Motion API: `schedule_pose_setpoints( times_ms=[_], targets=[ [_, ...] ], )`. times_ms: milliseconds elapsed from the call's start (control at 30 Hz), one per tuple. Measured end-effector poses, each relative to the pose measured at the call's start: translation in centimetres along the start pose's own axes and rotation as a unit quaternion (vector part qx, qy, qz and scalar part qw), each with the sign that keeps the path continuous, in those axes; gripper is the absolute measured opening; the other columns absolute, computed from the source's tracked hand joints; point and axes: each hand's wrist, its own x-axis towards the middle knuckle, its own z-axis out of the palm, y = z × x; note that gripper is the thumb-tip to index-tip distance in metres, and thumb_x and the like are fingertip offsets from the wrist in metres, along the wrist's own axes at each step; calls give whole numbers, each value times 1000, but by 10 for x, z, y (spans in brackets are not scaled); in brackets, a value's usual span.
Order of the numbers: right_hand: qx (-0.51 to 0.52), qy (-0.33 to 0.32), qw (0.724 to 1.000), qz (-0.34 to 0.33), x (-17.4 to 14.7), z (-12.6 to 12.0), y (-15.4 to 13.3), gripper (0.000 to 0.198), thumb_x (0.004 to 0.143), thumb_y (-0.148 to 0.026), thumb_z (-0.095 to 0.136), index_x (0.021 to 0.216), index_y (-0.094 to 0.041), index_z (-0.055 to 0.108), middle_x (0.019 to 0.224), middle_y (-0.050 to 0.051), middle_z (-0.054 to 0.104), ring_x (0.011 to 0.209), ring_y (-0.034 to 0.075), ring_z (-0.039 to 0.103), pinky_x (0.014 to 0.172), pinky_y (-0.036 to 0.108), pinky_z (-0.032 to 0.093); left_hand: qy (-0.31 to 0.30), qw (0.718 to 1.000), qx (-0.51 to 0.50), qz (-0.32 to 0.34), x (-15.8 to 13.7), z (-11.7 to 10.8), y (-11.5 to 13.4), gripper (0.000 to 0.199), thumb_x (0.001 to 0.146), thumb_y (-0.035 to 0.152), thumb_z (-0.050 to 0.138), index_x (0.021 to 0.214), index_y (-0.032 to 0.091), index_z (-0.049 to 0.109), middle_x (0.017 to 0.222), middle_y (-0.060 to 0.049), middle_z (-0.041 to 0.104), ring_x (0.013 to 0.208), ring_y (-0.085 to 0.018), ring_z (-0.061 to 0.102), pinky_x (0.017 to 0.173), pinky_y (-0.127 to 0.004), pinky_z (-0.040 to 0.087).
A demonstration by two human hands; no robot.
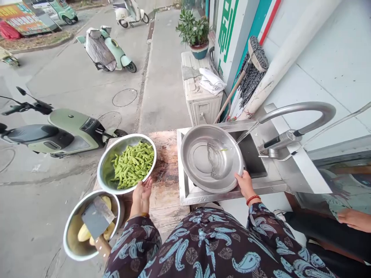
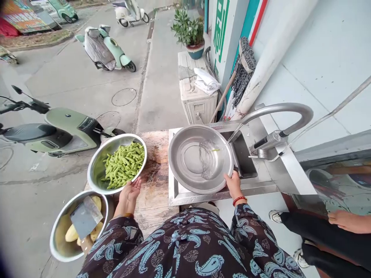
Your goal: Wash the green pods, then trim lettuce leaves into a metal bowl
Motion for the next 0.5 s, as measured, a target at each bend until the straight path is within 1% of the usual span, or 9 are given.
schedule_pose_setpoints(
  times_ms=[133, 267, 367, 433, 500],
  targets=[
    [26, -4, 1000, 4, -2, 0, -4, 41, 65, -42, 66, 98, -18, 63, 85, 4, 73, 82, 23, 65, 73, 31, 51, 0, 1000, -11, -15, -17, 10, -19, 30, 101, 16, 33, 121, 17, 55, 96, -10, 69, 80, -15, 72, 64, -21, 60],
    [45, -10, 999, 1, -4, -2, -6, 40, 63, -44, 68, 94, -19, 64, 79, 2, 71, 80, 22, 64, 72, 31, 50, -2, 999, -17, -35, -31, 13, -41, 27, 101, 16, 34, 118, 13, 56, 90, -11, 69, 68, -14, 70, 60, -22, 60],
    [58, -18, 998, -3, -2, -2, -3, 39, 61, -44, 70, 90, -19, 64, 77, 2, 71, 78, 23, 64, 71, 32, 50, -6, 999, -20, -37, -44, 14, -56, 27, 100, 14, 35, 116, 14, 56, 91, -11, 69, 66, -14, 70, 60, -22, 60],
    [62, -16, 998, -6, 0, -2, 1, 38, 61, -45, 70, 89, -20, 64, 77, 3, 71, 78, 24, 65, 71, 33, 50, -26, 999, 2, -45, -59, 15, -67, 24, 100, 17, 39, 118, 16, 55, 95, -12, 69, 69, -15, 71, 61, -24, 60],
    [62, -6, 998, -9, 2, -1, 6, 39, 60, -46, 71, 88, -20, 64, 77, 3, 71, 78, 24, 65, 72, 34, 49, -77, 994, 55, -61, -77, 19, -78, 26, 99, 28, 45, 122, 16, 52, 98, -13, 69, 73, -18, 71, 62, -26, 59]
  ],
)
